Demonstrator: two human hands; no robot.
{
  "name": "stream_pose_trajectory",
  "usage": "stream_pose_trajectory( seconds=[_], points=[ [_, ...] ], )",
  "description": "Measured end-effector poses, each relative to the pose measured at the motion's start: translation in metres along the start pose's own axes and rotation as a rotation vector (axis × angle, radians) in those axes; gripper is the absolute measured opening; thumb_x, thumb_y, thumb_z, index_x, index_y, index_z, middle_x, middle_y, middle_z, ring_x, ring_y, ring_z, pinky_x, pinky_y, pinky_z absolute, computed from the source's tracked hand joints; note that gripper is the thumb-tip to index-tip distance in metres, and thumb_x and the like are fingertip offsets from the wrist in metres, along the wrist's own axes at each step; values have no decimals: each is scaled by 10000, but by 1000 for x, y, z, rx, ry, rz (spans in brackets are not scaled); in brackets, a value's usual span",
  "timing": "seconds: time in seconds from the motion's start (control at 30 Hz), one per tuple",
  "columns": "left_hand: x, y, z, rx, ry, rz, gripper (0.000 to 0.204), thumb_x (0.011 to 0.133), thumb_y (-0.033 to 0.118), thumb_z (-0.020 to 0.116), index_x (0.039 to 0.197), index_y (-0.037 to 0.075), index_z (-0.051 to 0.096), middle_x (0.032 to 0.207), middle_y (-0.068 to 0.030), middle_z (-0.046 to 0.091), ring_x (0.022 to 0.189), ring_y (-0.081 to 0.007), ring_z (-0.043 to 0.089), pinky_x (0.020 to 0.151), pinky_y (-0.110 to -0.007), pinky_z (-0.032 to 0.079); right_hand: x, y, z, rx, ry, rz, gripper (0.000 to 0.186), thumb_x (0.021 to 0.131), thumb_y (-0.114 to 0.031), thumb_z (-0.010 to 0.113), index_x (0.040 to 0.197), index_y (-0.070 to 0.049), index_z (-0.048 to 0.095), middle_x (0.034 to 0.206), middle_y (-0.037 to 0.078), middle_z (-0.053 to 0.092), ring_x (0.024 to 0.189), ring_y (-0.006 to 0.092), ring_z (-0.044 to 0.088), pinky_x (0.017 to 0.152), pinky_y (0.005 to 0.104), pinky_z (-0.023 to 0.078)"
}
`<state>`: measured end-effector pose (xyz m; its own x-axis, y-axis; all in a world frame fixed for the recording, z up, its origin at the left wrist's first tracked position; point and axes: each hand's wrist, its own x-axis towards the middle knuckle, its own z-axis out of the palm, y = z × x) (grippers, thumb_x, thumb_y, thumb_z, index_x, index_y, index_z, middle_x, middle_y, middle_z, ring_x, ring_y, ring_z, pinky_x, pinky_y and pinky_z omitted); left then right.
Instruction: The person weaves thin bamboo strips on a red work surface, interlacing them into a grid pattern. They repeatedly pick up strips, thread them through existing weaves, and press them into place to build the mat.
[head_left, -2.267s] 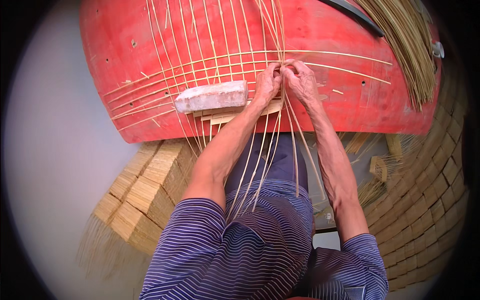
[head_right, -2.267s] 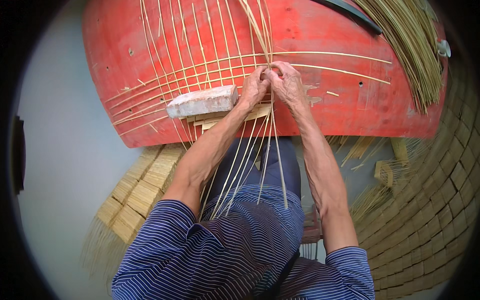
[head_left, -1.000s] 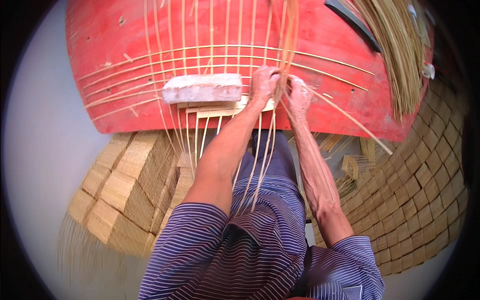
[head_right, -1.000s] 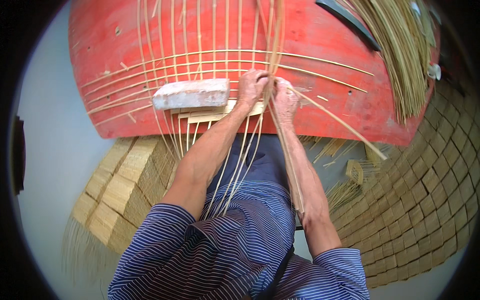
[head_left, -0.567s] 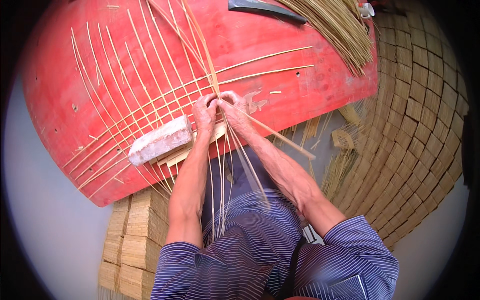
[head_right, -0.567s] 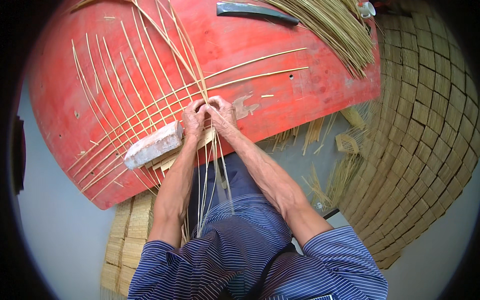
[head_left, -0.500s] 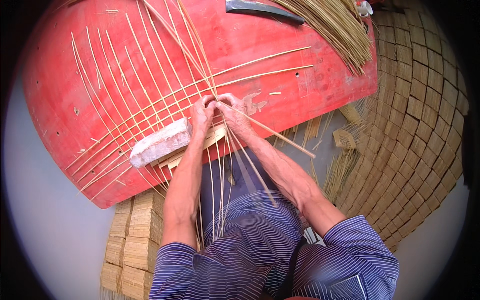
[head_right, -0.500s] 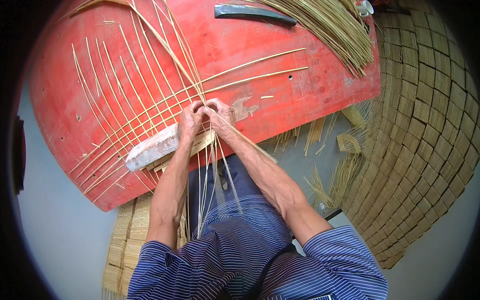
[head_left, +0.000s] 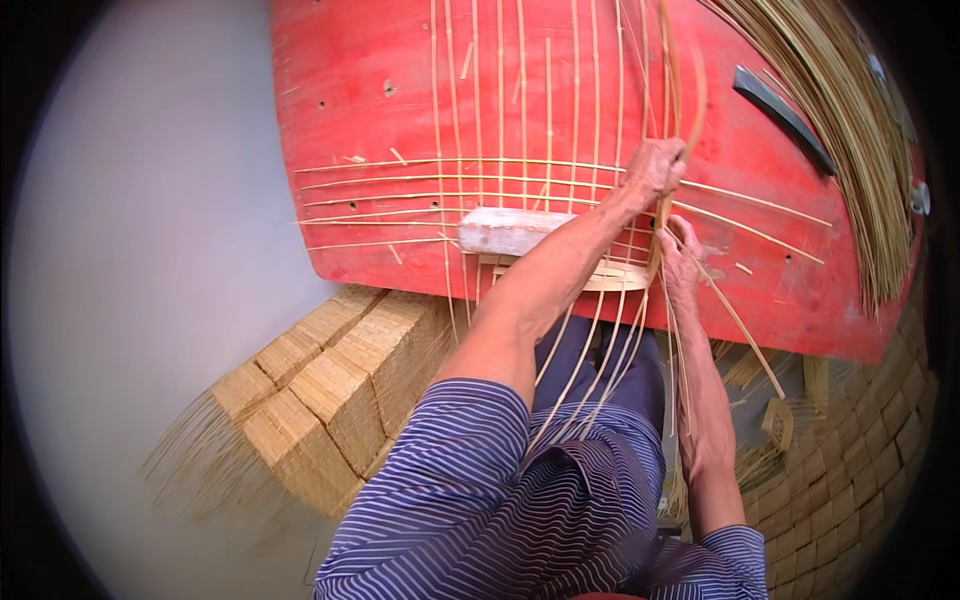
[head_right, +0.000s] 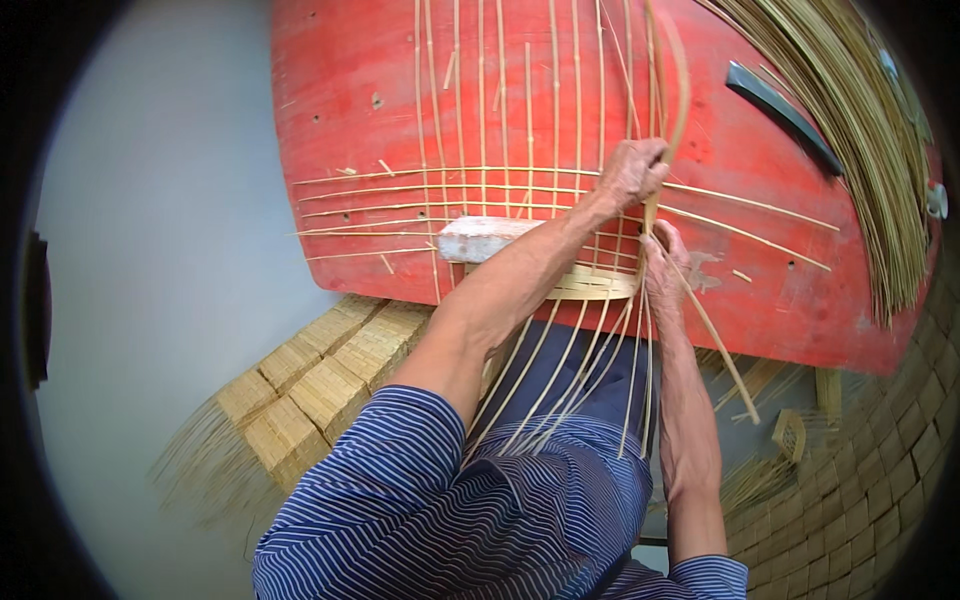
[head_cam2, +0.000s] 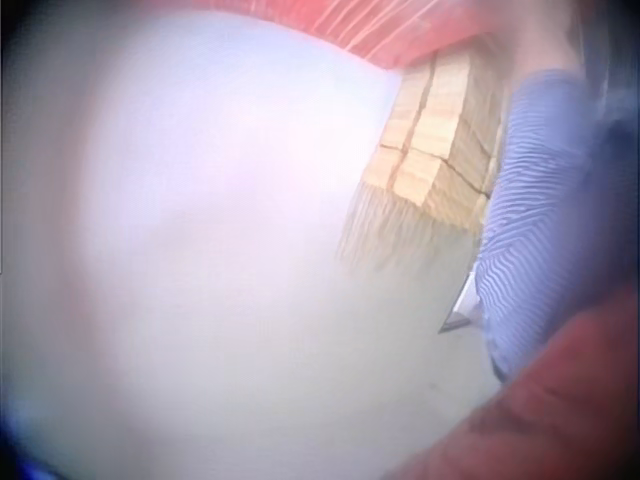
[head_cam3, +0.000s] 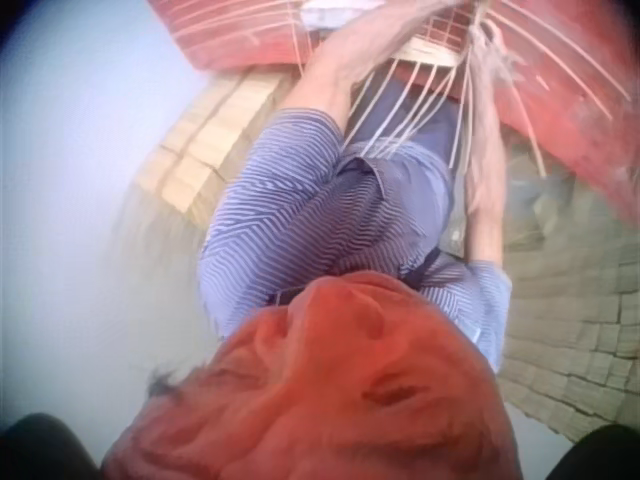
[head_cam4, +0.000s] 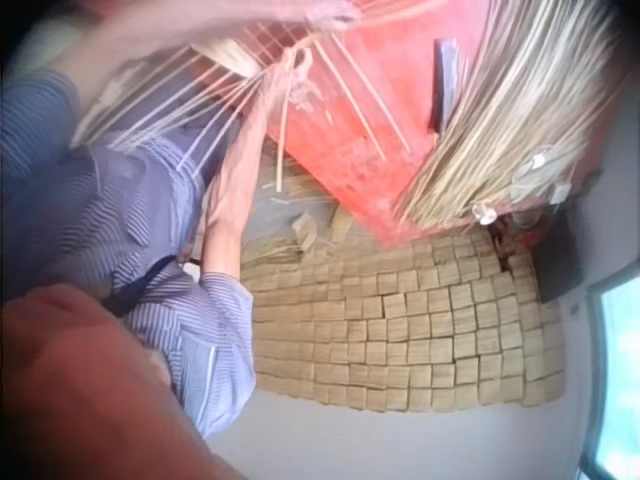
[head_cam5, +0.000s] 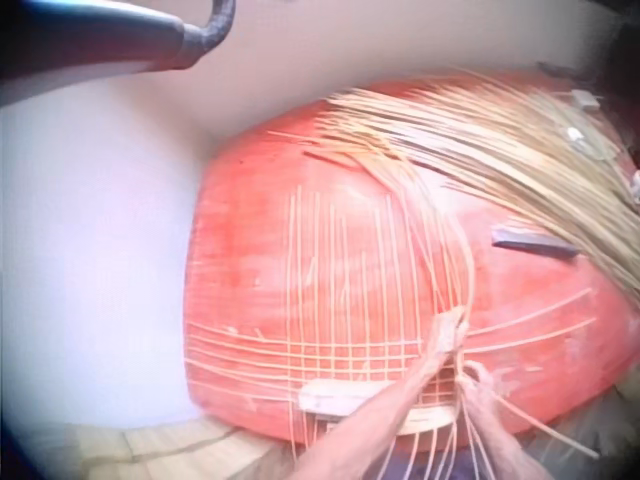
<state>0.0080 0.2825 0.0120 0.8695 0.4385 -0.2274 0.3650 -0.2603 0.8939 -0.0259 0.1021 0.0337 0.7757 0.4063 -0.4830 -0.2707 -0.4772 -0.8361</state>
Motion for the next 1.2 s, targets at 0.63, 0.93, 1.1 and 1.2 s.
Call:
stream_pose_trajectory(
  seconds=[0.63, 0.93, 1.1, 1.2],
  points=[
    [-4, 38, -37, 1338, -514, 409, 250, 796, 315, 684, 929, 121, 770, 894, -77, 712, 964, -272, 629, 979, -509, 355, 7, 22, -2, -55, -67, -133, 388, 987, -104, 494, 1350, 30, 523, 1271, 197, 623, 1193, 277, 588, 1032, 365, 439],
    [48, 17, -10, 466, -181, -596, 480, 746, 429, 788, 997, 22, 739, 1025, -192, 722, 1036, -356, 680, 853, -465, 544, 17, 12, -10, -38, -251, -90, 508, 948, -113, 584, 1429, -8, 463, 1338, 186, 585, 1233, 274, 572, 1063, 379, 437],
    [45, 1, 8, 364, 96, -627, 157, 771, 131, 674, 859, 17, 737, 915, -219, 720, 907, -369, 715, 730, -466, 575, 19, 15, -10, -62, -288, -89, 522, 930, -128, 603, 1417, -7, 463, 1328, 190, 580, 1233, 276, 567, 1060, 390, 446],
    [42, 12, 4, 281, -35, -477, 121, 771, 116, 664, 841, 49, 736, 885, -219, 713, 890, -373, 713, 698, -461, 571, 22, 14, -13, -37, -303, -119, 510, 916, -88, 586, 1402, 1, 462, 1317, 188, 584, 1229, 271, 563, 1066, 392, 440]
  ],
)
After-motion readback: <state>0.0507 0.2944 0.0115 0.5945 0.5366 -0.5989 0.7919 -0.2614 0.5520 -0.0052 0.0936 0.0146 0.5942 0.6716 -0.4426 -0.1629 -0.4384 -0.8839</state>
